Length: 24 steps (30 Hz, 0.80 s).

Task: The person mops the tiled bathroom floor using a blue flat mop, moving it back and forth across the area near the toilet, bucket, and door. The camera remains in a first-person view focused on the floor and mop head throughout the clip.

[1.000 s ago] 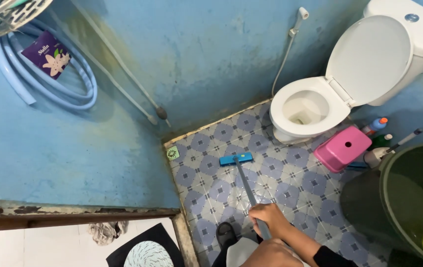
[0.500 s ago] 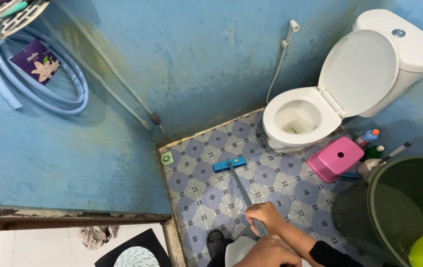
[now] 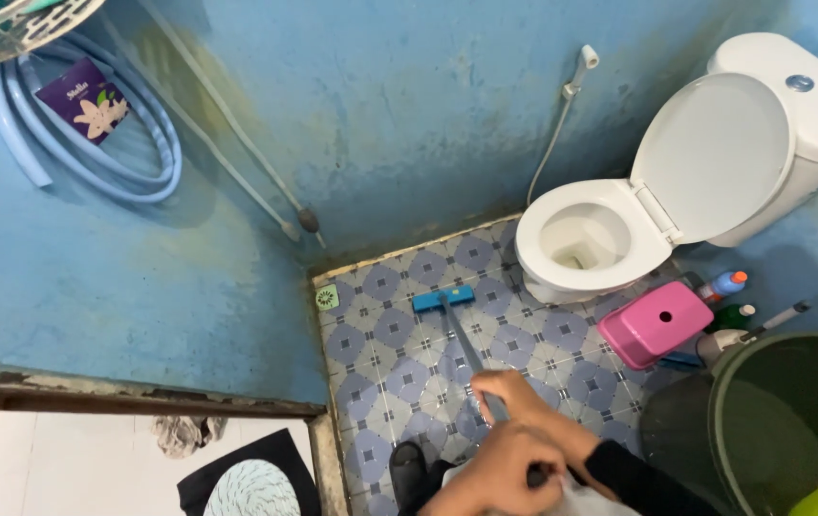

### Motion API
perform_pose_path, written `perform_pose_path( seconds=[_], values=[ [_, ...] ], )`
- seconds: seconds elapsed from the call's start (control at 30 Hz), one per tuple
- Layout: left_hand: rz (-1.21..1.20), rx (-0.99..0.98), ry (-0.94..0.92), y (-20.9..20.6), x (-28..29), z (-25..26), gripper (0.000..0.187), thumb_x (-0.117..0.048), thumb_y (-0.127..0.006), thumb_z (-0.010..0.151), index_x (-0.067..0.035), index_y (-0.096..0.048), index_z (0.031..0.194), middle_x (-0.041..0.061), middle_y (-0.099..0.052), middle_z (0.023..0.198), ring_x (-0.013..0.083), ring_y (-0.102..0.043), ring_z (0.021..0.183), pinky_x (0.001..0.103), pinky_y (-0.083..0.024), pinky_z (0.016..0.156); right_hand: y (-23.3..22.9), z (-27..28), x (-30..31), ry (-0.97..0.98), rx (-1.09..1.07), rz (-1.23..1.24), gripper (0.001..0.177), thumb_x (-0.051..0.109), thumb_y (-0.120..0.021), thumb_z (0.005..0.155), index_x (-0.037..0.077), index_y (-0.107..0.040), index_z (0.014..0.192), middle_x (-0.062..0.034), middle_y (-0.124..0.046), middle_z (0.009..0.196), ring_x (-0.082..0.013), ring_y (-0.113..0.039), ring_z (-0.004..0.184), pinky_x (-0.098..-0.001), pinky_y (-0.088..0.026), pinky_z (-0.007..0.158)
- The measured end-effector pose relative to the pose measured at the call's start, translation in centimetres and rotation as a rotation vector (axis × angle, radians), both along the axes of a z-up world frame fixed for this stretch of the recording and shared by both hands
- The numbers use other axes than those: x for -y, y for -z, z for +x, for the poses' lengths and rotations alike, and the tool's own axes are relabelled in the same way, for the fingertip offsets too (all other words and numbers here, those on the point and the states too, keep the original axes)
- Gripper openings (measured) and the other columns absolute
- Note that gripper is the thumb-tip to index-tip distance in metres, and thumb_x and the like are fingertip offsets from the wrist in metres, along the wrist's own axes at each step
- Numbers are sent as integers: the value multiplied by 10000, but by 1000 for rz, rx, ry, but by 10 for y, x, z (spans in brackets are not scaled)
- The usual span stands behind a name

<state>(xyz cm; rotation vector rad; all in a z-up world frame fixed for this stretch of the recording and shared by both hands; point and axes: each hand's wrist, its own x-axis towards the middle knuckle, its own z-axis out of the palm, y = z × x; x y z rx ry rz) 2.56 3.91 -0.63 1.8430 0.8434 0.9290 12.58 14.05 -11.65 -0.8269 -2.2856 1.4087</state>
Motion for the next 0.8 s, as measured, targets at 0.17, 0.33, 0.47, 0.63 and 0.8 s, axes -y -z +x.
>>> perform_pose_path(
  seconds=[0.17,0.33,0.47,0.63,0.8],
  values=[
    [-44,-33,-87,2,-23,-16,124,-105,-536,728,-170,-628,676,-70,-609,634,117,-558,572,298,-456,641,4,-21,-27,11,-55,-51,267,10,-650,873,133,-569,650,26,-660,574,-88,-603,548,-261,-561,680],
    [-81,73,-91,-1,-35,-25,163,-22,-539,741,-138,-617,657,-46,-589,619,106,-517,566,278,-452,624,8,-29,-41,-22,-118,-22,244,-66,-700,778,136,-601,685,30,-678,600,-90,-652,583,-283,-586,724],
    [-38,27,-117,11,-31,-17,175,-45,-535,744,-165,-582,625,-72,-554,591,92,-489,543,284,-437,664,-6,-25,-38,-7,-45,-74,274,-110,-630,777,124,-548,660,13,-652,606,-79,-599,564,-240,-507,636],
    [17,3,-92,2,-8,-9,130,-87,-540,749,-152,-627,678,-51,-619,657,135,-577,593,304,-481,664,-2,-13,-14,69,173,-243,304,5,-666,988,106,-618,705,-3,-675,659,-88,-625,533,-190,-581,554],
    [-292,36,95,-65,27,-13,238,-31,-639,973,-176,-645,785,-58,-624,751,66,-584,692,256,-500,839,5,8,15,-116,-192,207,264,165,-615,900,157,-565,641,66,-596,545,-22,-614,449,-137,-541,459]
  ],
)
